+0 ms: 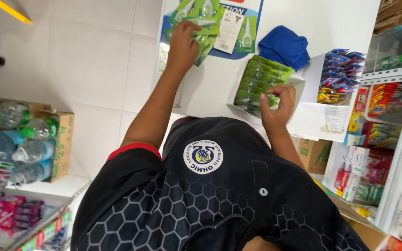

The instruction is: Organizing and placing small packaged glue tubes into a retail display box.

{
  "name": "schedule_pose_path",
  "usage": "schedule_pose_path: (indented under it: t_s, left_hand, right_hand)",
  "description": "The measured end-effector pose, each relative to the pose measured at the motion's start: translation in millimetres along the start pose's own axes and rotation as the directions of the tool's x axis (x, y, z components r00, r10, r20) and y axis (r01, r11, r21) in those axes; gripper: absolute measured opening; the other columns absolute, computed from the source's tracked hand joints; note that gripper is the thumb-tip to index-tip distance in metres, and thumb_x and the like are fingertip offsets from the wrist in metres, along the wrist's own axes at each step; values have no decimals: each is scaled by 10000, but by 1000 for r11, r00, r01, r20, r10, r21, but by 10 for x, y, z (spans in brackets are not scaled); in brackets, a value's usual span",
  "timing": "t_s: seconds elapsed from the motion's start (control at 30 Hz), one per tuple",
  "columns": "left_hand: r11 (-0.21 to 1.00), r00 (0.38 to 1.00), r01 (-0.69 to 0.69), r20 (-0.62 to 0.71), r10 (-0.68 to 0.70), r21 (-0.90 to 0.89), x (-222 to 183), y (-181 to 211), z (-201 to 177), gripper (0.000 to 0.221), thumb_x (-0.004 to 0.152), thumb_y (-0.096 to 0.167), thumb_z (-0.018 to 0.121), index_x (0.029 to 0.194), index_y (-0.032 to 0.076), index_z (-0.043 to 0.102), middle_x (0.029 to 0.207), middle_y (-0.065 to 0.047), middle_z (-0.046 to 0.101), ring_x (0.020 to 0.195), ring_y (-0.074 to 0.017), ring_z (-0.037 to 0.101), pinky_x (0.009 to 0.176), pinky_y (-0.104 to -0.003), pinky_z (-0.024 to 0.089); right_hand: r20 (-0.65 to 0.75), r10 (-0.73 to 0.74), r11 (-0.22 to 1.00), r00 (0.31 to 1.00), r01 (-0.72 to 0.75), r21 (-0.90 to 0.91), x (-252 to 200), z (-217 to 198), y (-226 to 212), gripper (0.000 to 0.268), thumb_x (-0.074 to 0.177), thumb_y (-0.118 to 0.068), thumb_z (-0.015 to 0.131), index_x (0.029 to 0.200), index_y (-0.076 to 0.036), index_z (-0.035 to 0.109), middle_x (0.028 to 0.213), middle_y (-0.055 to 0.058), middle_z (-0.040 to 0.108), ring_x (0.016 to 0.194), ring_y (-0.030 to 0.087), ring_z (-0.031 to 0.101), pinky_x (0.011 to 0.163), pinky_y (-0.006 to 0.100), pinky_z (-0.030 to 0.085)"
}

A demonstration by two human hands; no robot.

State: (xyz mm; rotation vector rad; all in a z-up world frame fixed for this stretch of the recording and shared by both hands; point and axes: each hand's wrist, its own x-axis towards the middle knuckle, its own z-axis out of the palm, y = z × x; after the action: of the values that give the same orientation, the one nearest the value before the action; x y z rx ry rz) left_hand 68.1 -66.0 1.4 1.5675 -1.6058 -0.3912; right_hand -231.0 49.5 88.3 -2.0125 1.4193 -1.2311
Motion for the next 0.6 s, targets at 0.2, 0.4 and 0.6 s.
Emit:
schedule_pose_path:
  t_s: [0.2,0.4,0.6]
  left_hand:
    - [959,923,35,360,-139,282,633,-537,258,744,812,204,840,1469,278,500,1445,-61,607,1393,-333,427,1146,-536,298]
    - [934,935,-74,351,-58,350,743,-865,556,754,671,234,910,1366,231,620,1106,-88,696,1026,-289,584,991,-467,350]
    - [989,972,131,205,-116,-61,669,-336,-22,609,790,143,858,1338,148,592,1214,-61,565,1066,-259,706,919,-372,650]
  right_hand:
    - [32,39,984,999,-44,174,223,296,-296,79,936,1,642,985,-9,582,1019,108,533,875,197,483,794,305,444]
    - [251,161,916,954,-240,322,434,661,-495,95,926,33,648,986,-27,606,952,58,557,796,132,467,727,247,425]
    - [400,458,648,794,-606,461,484,1119,-265,277,972,-77,613,1242,-35,569,1101,65,591,937,114,534,807,249,470]
